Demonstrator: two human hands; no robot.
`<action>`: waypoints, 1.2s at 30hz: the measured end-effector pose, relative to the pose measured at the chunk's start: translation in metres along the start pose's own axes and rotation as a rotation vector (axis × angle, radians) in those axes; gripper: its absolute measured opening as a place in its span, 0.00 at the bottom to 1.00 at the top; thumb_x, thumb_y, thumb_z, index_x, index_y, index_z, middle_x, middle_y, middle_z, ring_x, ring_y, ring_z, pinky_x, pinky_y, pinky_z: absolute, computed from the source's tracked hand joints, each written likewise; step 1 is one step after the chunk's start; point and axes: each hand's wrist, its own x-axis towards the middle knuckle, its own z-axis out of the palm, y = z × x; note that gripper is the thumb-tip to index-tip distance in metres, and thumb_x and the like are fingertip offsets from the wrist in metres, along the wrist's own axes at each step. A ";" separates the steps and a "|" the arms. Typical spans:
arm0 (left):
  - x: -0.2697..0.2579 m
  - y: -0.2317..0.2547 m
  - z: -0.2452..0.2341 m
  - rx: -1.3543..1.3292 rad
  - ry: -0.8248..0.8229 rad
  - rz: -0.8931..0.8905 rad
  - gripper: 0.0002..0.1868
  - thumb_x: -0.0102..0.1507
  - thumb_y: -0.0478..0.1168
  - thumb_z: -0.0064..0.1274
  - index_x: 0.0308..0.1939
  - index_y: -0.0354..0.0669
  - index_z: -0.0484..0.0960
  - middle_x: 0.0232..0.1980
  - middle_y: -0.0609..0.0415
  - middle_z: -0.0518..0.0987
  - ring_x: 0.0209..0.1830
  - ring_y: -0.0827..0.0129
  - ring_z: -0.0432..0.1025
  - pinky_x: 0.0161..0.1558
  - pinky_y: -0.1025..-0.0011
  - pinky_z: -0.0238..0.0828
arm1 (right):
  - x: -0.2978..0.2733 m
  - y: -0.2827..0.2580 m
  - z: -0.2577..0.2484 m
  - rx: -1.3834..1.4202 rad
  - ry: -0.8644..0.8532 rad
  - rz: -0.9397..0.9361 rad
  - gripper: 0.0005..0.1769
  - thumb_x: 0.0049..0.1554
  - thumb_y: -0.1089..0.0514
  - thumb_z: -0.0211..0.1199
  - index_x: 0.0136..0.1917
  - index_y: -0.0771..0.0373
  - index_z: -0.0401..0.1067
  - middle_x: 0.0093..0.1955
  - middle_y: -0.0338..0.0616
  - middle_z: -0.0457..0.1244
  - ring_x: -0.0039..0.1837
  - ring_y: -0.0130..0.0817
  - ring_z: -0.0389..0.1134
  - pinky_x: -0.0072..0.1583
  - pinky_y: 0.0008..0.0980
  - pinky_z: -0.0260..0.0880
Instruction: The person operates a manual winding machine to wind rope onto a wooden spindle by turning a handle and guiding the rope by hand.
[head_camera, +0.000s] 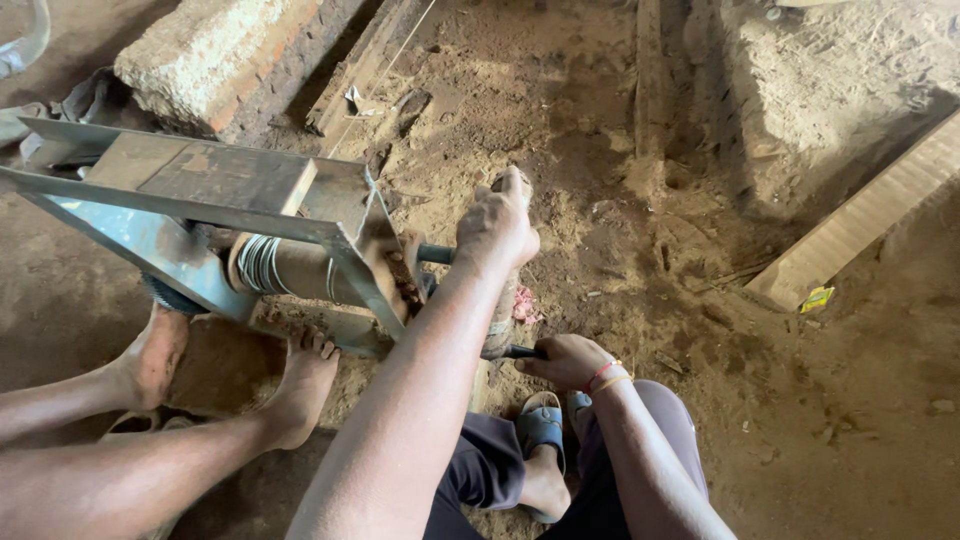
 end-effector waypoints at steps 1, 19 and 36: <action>0.004 0.001 0.000 0.030 -0.002 0.001 0.44 0.63 0.35 0.57 0.78 0.51 0.48 0.52 0.39 0.75 0.35 0.64 0.74 0.30 0.71 0.77 | -0.003 -0.001 -0.001 0.019 0.004 0.000 0.33 0.55 0.28 0.57 0.50 0.60 0.77 0.42 0.56 0.70 0.48 0.52 0.73 0.52 0.48 0.71; -0.005 0.007 -0.016 0.048 -0.069 -0.030 0.50 0.63 0.35 0.58 0.81 0.52 0.41 0.56 0.37 0.73 0.39 0.62 0.73 0.35 0.69 0.75 | -0.018 -0.003 0.001 0.121 0.110 -0.084 0.29 0.54 0.32 0.61 0.51 0.59 0.76 0.42 0.53 0.70 0.47 0.52 0.73 0.50 0.47 0.71; 0.007 0.017 -0.026 0.078 -0.163 -0.057 0.49 0.63 0.37 0.56 0.81 0.44 0.43 0.61 0.34 0.71 0.46 0.58 0.76 0.41 0.66 0.79 | -0.038 -0.011 -0.020 0.151 0.088 -0.133 0.30 0.54 0.38 0.64 0.61 0.59 0.74 0.47 0.54 0.71 0.51 0.49 0.74 0.53 0.43 0.73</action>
